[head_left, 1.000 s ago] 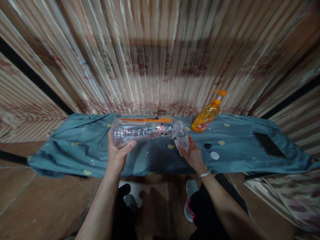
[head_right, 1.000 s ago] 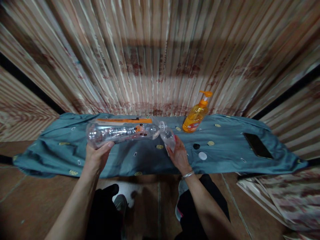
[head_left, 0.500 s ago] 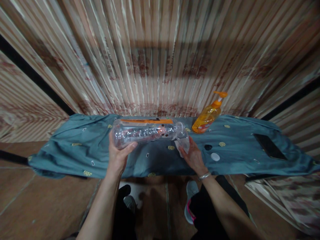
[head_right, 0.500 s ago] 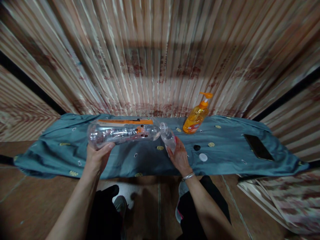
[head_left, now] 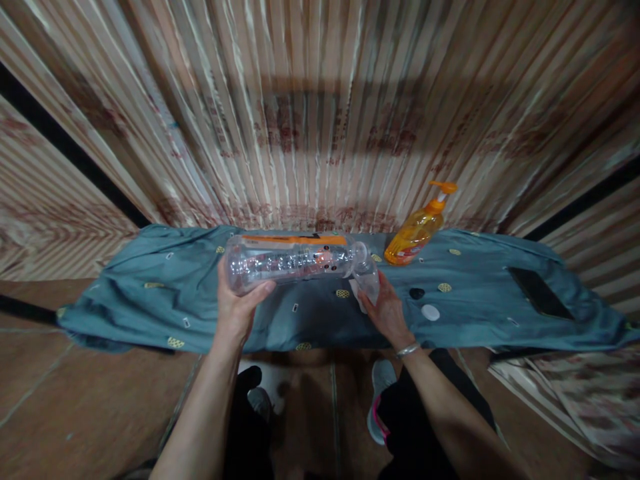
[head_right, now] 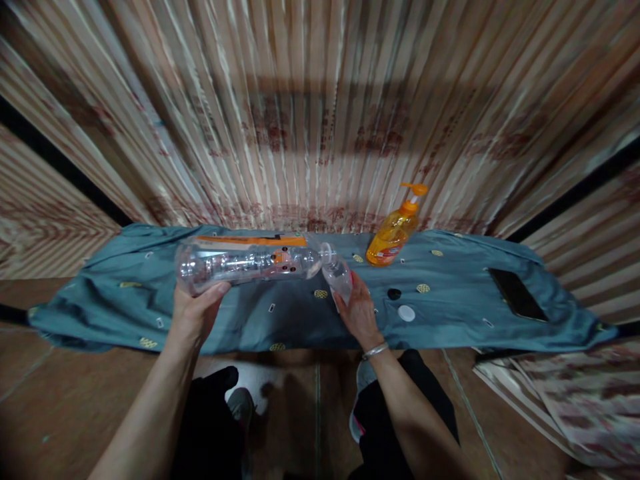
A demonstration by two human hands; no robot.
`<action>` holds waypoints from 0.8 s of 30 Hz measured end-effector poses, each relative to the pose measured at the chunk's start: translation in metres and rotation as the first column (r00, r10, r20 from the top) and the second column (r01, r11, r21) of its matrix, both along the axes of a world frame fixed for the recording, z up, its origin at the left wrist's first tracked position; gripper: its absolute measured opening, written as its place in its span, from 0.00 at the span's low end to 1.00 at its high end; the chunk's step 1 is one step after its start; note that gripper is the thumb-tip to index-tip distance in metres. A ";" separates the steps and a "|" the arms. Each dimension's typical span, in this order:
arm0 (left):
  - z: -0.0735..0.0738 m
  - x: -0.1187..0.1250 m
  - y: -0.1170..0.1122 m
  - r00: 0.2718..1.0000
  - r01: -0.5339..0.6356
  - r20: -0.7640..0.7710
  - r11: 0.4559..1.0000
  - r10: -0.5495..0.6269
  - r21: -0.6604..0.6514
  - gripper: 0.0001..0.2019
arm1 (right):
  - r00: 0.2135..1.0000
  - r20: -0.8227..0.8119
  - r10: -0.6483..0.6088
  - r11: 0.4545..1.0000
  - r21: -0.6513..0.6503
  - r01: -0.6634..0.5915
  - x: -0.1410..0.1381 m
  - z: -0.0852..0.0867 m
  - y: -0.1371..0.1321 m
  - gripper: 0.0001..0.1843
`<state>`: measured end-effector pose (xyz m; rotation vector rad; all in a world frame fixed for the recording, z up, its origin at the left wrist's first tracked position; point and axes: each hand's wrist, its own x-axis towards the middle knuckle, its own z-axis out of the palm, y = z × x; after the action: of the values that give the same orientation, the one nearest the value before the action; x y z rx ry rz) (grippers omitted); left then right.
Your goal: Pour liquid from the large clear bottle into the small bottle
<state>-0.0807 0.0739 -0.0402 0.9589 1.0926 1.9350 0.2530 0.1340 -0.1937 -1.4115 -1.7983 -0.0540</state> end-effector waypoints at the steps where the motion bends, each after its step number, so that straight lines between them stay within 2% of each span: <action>1: 0.000 0.000 0.000 1.000 0.000 0.000 1.000 0.000 -0.002 0.51 | 1.000 0.002 0.001 1.000 -0.007 -0.001 0.000 0.001 0.000 0.43; 10: 0.001 -0.003 -0.001 1.000 -0.013 0.004 1.000 0.013 -0.013 0.53 | 1.000 0.004 0.002 1.000 -0.025 -0.002 0.000 0.002 -0.001 0.41; 24: 0.003 0.000 -0.003 1.000 -0.003 -0.029 1.000 0.002 -0.019 0.56 | 0.998 -0.060 0.005 0.999 -0.041 -0.007 -0.001 0.004 -0.002 0.44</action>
<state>-0.0808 0.0712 -0.0376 0.9793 1.1269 1.9149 0.2524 0.1325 -0.1898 -1.4218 -1.7639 0.0279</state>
